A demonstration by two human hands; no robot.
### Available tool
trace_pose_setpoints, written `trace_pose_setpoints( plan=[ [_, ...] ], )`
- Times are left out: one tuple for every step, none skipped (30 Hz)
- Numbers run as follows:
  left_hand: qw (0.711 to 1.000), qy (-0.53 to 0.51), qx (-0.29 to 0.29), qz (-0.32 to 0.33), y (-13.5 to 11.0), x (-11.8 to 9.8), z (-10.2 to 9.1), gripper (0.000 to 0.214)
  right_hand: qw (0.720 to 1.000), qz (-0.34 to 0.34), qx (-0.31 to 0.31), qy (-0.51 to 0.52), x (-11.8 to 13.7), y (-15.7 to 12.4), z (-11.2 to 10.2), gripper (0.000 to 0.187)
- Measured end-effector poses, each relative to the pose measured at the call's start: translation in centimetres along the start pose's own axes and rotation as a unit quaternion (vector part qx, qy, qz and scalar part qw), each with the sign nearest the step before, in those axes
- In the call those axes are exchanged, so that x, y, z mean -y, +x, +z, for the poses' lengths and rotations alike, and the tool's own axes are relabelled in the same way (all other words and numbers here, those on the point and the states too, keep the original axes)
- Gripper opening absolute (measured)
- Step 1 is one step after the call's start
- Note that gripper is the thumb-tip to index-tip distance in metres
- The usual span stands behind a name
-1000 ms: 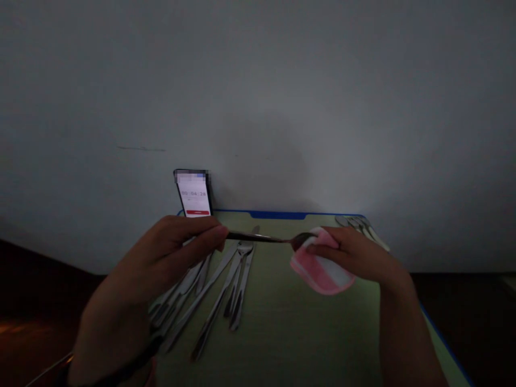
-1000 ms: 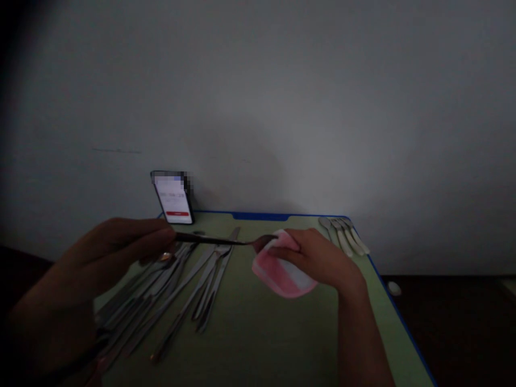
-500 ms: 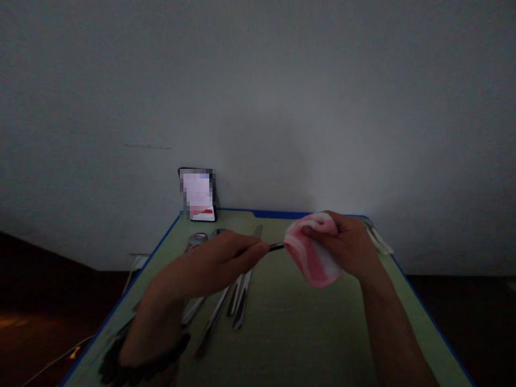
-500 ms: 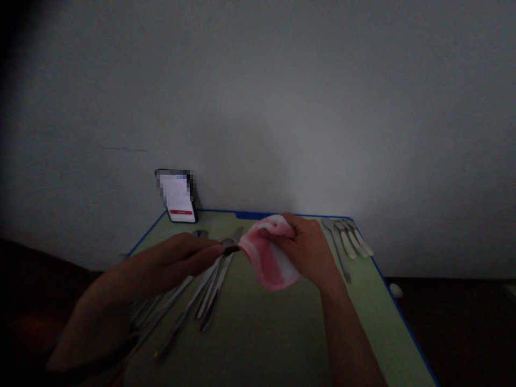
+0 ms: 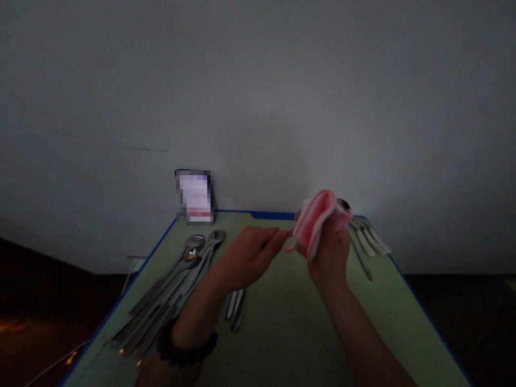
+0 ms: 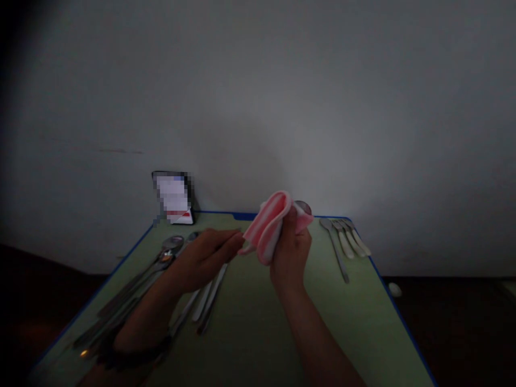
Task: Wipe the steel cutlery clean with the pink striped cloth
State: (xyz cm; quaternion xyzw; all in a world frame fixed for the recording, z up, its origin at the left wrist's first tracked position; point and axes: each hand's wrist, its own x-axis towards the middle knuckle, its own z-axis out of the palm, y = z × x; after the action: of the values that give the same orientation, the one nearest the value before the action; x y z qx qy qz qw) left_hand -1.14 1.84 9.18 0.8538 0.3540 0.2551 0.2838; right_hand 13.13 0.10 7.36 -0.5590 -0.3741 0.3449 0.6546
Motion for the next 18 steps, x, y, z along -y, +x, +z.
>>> trace_pose_setpoints(
  plan=[
    [1.0, 0.009, -0.002, -0.004, 0.1, 0.0, 0.0, 0.036, 1.0, 0.009, 0.012, 0.009, -0.4, -0.1, 0.2, 0.047],
    [1.0, 0.017, -0.002, -0.005, 0.1, 0.1, 0.1, 0.034, 0.999, 0.016, 0.025, 0.017, -0.7, -0.1, 0.4, 0.046],
    [1.0, 0.025, -0.001, -0.003, 0.2, 0.2, 0.1, 0.032, 0.999, 0.022, 0.036, 0.023, -1.1, -0.2, 0.6, 0.046],
    [0.999, 0.032, 0.003, 0.0, 0.3, 0.4, 0.1, 0.029, 0.998, 0.027, 0.047, 0.03, -1.4, -0.2, 0.8, 0.045],
    [0.999, 0.038, 0.007, 0.003, 0.3, 0.5, 0.0, 0.025, 0.997, 0.031, 0.056, 0.036, -1.7, -0.2, 1.0, 0.045],
    [0.999, 0.042, 0.012, 0.008, 0.3, 0.7, -0.1, 0.022, 0.997, 0.034, 0.061, 0.043, -1.8, -0.2, 1.1, 0.044],
    [0.999, 0.044, 0.02, 0.01, 0.2, 0.8, -0.3, 0.02, 0.996, 0.039, 0.064, 0.052, -1.8, -0.2, 1.3, 0.044],
    [0.999, 0.046, 0.027, 0.011, 0.1, 0.9, -0.5, 0.019, 0.995, 0.045, 0.066, 0.064, -1.8, -0.2, 1.4, 0.043],
    [0.998, 0.047, 0.033, 0.009, 0.0, 0.9, -0.8, 0.021, 0.993, 0.053, 0.064, 0.079, -1.7, -0.1, 1.4, 0.043],
    [0.998, 0.049, 0.035, 0.004, -0.2, 0.9, -1.1, 0.024, 0.992, 0.06, 0.057, 0.091, -1.6, 0.0, 1.4, 0.043],
    [0.998, 0.053, 0.036, -0.003, -0.3, 0.9, -1.4, 0.028, 0.992, 0.065, 0.044, 0.096, -1.5, 0.2, 1.4, 0.043],
    [0.998, 0.056, 0.036, -0.013, -0.5, 0.8, -1.7, 0.031, 0.993, 0.065, 0.027, 0.093, -1.4, 0.3, 1.3, 0.043],
    [0.997, 0.058, 0.036, -0.02, -0.7, 0.8, -2.0, 0.034, 0.995, 0.06, 0.007, 0.084, -1.3, 0.4, 1.2, 0.044],
    [0.997, 0.059, 0.037, -0.027, -0.9, 0.7, -2.3, 0.036, 0.997, 0.047, -0.012, 0.068, -1.2, 0.6, 1.0, 0.044],
    [0.997, 0.058, 0.04, -0.031, -1.2, 0.8, -2.7, 0.037, 0.998, 0.023, -0.026, 0.044, -1.2, 0.7, 0.8, 0.044],
    [0.997, 0.057, 0.047, -0.034, -1.5, 0.8, -3.1, 0.038, 0.999, -0.01, -0.038, 0.012, -1.0, 0.9, 0.5, 0.043],
    [0.996, 0.056, 0.054, -0.038, -1.8, 0.9, -3.5, 0.038, 0.997, -0.05, -0.045, -0.03, -0.9, 1.1, 0.1, 0.042],
    [0.996, 0.055, 0.063, -0.042, -2.2, 1.0, -4.0, 0.039, 0.992, -0.094, -0.04, -0.08, -0.6, 1.2, -0.4, 0.041]
  ],
)
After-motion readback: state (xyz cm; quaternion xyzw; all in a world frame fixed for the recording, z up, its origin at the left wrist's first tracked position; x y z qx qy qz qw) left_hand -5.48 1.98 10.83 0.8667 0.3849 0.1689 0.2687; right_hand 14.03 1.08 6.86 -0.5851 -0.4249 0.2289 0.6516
